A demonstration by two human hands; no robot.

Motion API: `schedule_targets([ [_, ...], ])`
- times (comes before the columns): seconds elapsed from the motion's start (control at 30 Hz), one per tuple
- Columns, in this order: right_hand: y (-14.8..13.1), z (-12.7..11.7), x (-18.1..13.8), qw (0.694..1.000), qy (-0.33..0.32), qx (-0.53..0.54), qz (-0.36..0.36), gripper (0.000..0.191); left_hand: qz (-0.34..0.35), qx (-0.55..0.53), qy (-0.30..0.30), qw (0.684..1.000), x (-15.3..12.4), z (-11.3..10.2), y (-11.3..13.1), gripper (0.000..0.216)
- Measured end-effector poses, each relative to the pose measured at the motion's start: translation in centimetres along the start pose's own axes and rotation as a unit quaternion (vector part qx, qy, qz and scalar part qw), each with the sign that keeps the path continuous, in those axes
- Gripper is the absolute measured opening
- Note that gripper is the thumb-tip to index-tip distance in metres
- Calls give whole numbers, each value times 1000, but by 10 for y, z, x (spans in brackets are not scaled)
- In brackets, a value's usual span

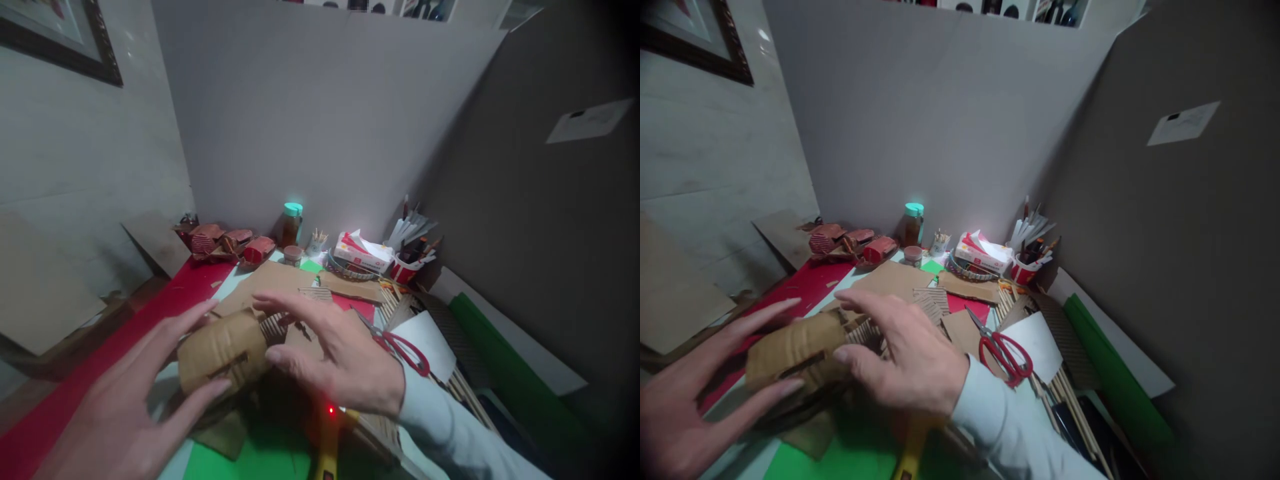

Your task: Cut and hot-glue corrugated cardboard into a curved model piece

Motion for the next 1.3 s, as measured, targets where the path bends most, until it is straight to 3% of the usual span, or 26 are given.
schedule_targets([
  [0.13,14,13,12,995,-74,-50,-43,90,25,-35,6,999,3,13,10,50],
  [0.2,20,23,14,989,-101,-85,-70,96,29,-49,0,998,-1,21,13,47],
  [0.47,37,43,14,978,-131,-134,-95,62,55,-34,-17,998,1,32,13,52],
  [0.63,42,46,13,978,-123,-132,-109,57,69,-13,-41,997,2,35,10,55],
  [1.0,37,53,7,976,-127,-107,-139,54,114,16,-25,993,-15,21,7,61],
  [1.1,35,56,8,976,-130,-109,-137,53,56,13,-35,998,-17,19,-14,63],
  [1.2,34,55,7,976,-134,-111,-130,54,-62,-12,-98,993,-25,26,-54,64],
  [1.3,33,55,6,975,-144,-117,-123,55,-111,-75,-144,980,-31,32,-70,65],
])
Point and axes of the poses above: each hand's wrist, its own x-axis towards the middle knuckle, its own z-axis out of the palm, y = z × x, the point moved 8 cm from there along x, towards the middle knuckle, and after that the axes turned 7 degrees about y, right-handed, at the moved point
